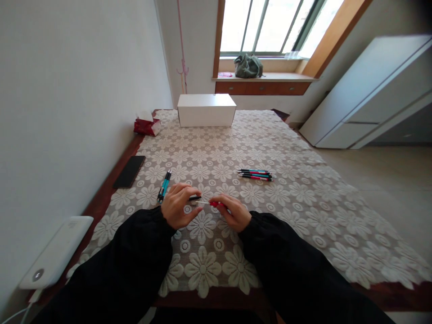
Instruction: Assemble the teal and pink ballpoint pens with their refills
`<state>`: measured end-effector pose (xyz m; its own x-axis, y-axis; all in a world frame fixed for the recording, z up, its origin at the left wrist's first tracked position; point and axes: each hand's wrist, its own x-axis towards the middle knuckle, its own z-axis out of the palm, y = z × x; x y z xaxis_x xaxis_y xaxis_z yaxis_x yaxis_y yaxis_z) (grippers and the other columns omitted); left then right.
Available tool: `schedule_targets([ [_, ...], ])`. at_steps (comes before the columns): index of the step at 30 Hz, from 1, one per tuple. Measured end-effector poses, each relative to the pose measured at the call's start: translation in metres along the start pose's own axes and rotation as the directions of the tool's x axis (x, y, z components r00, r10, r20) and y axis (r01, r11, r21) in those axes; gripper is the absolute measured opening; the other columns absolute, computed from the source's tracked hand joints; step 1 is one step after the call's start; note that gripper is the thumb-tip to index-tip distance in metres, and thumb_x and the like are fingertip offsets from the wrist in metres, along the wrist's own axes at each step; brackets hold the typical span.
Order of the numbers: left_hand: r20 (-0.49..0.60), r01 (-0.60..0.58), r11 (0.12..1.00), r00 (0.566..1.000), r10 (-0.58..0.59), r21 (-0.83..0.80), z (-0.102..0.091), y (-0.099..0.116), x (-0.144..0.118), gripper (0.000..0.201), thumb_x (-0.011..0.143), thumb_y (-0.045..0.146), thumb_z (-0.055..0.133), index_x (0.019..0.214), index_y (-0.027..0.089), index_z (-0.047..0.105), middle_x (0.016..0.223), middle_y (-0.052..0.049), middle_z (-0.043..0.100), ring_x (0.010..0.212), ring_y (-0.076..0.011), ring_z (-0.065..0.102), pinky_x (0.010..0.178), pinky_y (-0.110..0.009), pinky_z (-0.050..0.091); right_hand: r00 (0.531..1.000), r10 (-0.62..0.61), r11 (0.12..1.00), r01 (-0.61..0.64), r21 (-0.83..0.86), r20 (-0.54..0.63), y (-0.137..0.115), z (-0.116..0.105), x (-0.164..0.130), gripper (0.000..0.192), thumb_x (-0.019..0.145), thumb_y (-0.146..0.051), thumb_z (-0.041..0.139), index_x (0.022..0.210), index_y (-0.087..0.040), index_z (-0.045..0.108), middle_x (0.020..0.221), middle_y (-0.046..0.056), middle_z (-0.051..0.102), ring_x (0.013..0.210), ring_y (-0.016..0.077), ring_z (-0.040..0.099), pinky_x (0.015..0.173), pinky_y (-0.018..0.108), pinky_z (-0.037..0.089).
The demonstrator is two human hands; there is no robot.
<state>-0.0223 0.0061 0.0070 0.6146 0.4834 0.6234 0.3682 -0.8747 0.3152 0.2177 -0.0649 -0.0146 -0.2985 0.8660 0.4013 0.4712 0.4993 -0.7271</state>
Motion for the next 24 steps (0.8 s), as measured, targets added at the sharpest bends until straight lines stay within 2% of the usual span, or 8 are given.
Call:
schedule_targets([
  [2, 0.068, 0.021, 0.999, 0.997, -0.023, 0.034, -0.003, -0.006, 0.0, 0.033, 0.076, 0.024, 0.071, 0.108, 0.023, 0.064, 0.106, -0.007, 0.072, 0.107, -0.0285, 0.063, 0.098, -0.047, 0.05, 0.991, 0.107, 0.992, -0.102, 0.072, -0.077, 0.002, 0.0, -0.001, 0.02, 0.101, -0.028, 0.048, 0.111, -0.023, 0.065, 0.083, 0.002, 0.066, 0.07, 0.0144, 0.061, 0.07, 0.028, 0.052],
  [4, 0.135, 0.023, 0.997, 0.99, -0.033, 0.072, -0.004, -0.011, 0.0, 0.03, 0.07, 0.02, 0.069, 0.1, 0.023, 0.067, 0.108, -0.007, 0.071, 0.109, -0.0301, 0.061, 0.099, -0.05, 0.048, 0.972, 0.208, 0.96, -0.181, 0.215, -0.11, 0.006, 0.0, -0.001, 0.019, 0.1, -0.033, 0.052, 0.111, -0.023, 0.064, 0.078, 0.0, 0.065, 0.065, 0.0134, 0.061, 0.066, 0.028, 0.052],
  [7, 0.194, 0.018, 0.993, 0.98, -0.04, 0.117, -0.002, -0.016, -0.001, 0.024, 0.066, 0.019, 0.071, 0.089, 0.024, 0.07, 0.11, -0.007, 0.07, 0.11, -0.0318, 0.059, 0.1, -0.054, 0.045, 0.96, 0.265, 0.861, -0.193, 0.471, -0.091, 0.013, 0.0, 0.0, 0.029, 0.096, -0.046, 0.059, 0.112, -0.022, 0.062, 0.083, 0.002, 0.068, 0.069, 0.0154, 0.066, 0.066, 0.031, 0.055],
  [9, 0.204, 0.019, 0.991, 0.978, -0.046, 0.13, 0.0, -0.016, -0.002, 0.02, 0.067, 0.02, 0.073, 0.087, 0.025, 0.072, 0.111, -0.006, 0.07, 0.11, -0.0319, 0.058, 0.101, -0.055, 0.044, 0.955, 0.285, 0.8, -0.192, 0.569, -0.079, 0.016, 0.0, 0.002, 0.035, 0.093, -0.053, 0.064, 0.11, -0.022, 0.062, 0.084, 0.003, 0.069, 0.073, 0.0168, 0.068, 0.068, 0.033, 0.056],
  [13, 0.195, 0.008, 0.991, 0.98, -0.034, 0.131, 0.001, -0.017, -0.003, 0.011, 0.071, 0.022, 0.075, 0.082, 0.026, 0.074, 0.106, -0.005, 0.071, 0.109, -0.0311, 0.059, 0.101, -0.055, 0.044, 0.945, 0.322, 0.73, -0.212, 0.65, -0.052, 0.018, -0.002, 0.005, 0.038, 0.087, -0.056, 0.072, 0.1, -0.022, 0.062, 0.085, 0.004, 0.072, 0.08, 0.0191, 0.07, 0.076, 0.037, 0.058],
  [16, 0.203, -0.014, 0.993, 0.979, -0.011, 0.117, 0.001, -0.017, -0.003, 0.006, 0.075, 0.022, 0.075, 0.079, 0.026, 0.075, 0.102, -0.004, 0.072, 0.107, -0.0294, 0.06, 0.1, -0.054, 0.044, 0.953, 0.298, 0.703, -0.182, 0.688, -0.053, 0.015, -0.002, 0.006, 0.036, 0.085, -0.053, 0.076, 0.096, -0.022, 0.06, 0.089, 0.005, 0.072, 0.085, 0.0203, 0.07, 0.08, 0.039, 0.059],
  [20, 0.219, -0.014, 0.994, 0.976, -0.009, 0.104, 0.0, -0.017, -0.002, 0.005, 0.079, 0.022, 0.074, 0.079, 0.026, 0.075, 0.101, -0.004, 0.074, 0.105, -0.0274, 0.061, 0.1, -0.051, 0.045, 0.961, 0.27, 0.713, -0.155, 0.684, -0.064, 0.011, -0.001, 0.005, 0.035, 0.086, -0.05, 0.076, 0.097, -0.023, 0.056, 0.091, 0.004, 0.07, 0.087, 0.0205, 0.069, 0.08, 0.041, 0.059],
  [24, 0.184, -0.01, 0.998, 0.983, -0.002, 0.065, 0.001, -0.014, -0.001, 0.004, 0.084, 0.022, 0.072, 0.083, 0.025, 0.074, 0.098, -0.004, 0.074, 0.099, -0.0249, 0.063, 0.096, -0.047, 0.047, 0.962, 0.267, 0.738, -0.162, 0.655, -0.064, 0.01, -0.002, 0.003, 0.032, 0.088, -0.048, 0.075, 0.098, -0.024, 0.056, 0.089, 0.003, 0.07, 0.081, 0.0185, 0.067, 0.074, 0.036, 0.058],
])
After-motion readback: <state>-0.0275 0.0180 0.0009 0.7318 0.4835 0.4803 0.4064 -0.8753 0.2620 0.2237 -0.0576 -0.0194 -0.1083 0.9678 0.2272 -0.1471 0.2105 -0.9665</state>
